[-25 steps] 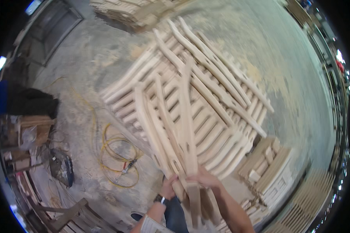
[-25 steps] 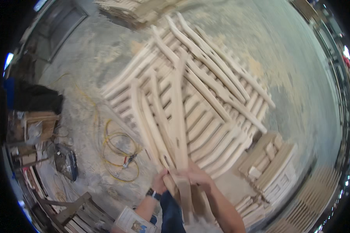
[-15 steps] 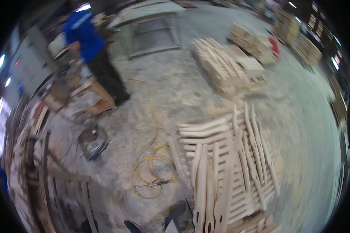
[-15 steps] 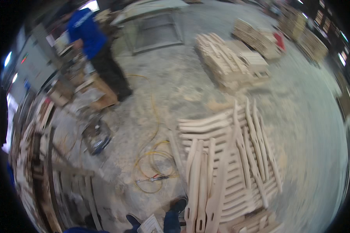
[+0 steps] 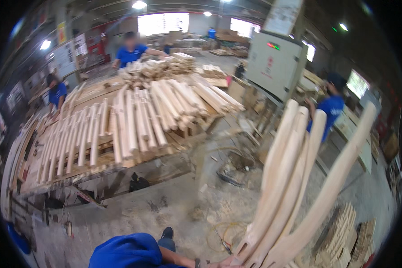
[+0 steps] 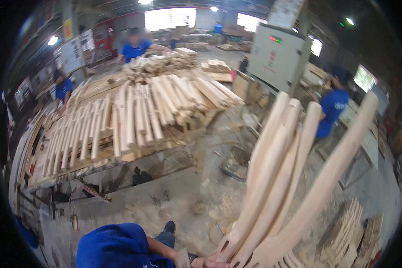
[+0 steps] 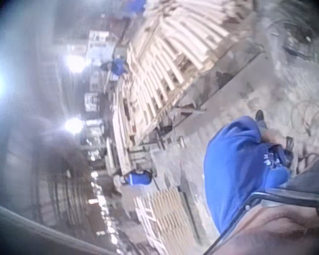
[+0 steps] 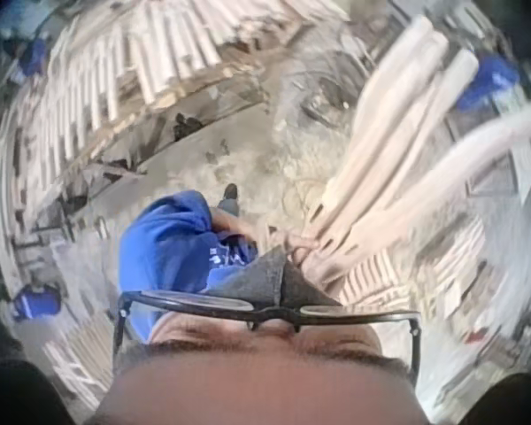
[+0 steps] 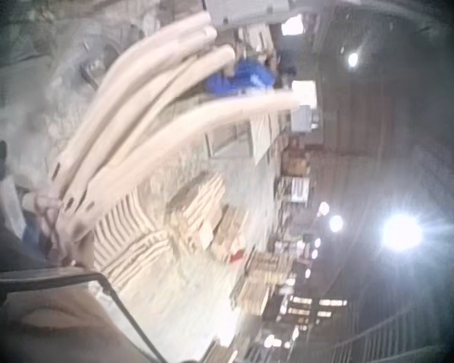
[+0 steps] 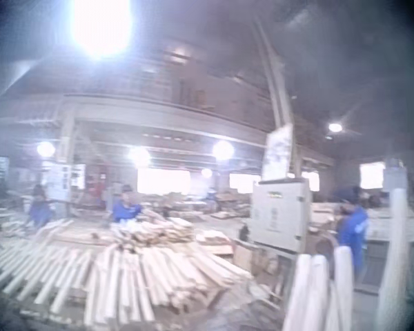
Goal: The person picks up and inspects wooden chair legs, then stacks them on a workbench and the floor. They move between different piles of parts, organizing them into neat stacks.
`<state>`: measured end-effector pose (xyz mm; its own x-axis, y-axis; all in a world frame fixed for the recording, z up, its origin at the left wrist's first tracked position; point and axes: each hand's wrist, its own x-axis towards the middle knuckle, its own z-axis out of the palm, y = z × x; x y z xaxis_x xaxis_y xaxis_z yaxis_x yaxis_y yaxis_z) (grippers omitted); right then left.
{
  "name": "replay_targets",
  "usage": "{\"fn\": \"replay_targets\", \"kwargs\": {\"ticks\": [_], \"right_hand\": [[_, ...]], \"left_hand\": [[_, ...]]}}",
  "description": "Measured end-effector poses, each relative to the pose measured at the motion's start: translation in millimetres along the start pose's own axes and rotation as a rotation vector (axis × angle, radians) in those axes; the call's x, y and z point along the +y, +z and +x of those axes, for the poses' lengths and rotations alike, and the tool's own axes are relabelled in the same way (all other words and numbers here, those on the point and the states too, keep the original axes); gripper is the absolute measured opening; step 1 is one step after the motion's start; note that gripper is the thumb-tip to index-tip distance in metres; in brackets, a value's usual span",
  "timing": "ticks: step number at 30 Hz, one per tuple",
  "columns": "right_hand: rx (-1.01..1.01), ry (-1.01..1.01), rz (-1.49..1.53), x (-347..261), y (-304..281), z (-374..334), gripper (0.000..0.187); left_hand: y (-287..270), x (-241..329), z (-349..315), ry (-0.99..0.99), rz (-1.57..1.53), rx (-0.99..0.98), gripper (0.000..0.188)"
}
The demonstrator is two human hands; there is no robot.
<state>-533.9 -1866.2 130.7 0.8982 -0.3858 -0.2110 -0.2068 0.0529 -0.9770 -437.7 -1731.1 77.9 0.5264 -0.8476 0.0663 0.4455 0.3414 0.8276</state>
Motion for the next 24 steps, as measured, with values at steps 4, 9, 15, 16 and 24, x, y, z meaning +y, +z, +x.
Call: {"fn": "replay_targets", "kwargs": {"ticks": [4,9,15,16,24], "right_hand": [[-0.251,-0.192,-0.027,-67.4,96.0,75.4,0.086],[-0.519,-0.307,-0.058,-119.8,214.3,194.5,0.081],[-0.746,-0.147,0.195,-161.6,402.6,355.7,0.066],[-0.799,-0.098,0.251,-162.5,435.4,379.0,0.063],[-0.672,-0.032,-0.078,-189.6,584.1,498.1,0.034]], "left_hand": [[-84.6,93.4,-5.3,0.15,0.024,0.206,0.054],[-189.8,243.2,-2.2,0.328,0.057,0.57,0.062],[-350.4,373.0,5.3,0.396,-0.135,0.756,0.044],[-378.1,392.7,1.0,0.387,-0.21,0.725,0.042],[-536.2,504.9,0.6,0.221,0.742,1.162,0.077]]}}
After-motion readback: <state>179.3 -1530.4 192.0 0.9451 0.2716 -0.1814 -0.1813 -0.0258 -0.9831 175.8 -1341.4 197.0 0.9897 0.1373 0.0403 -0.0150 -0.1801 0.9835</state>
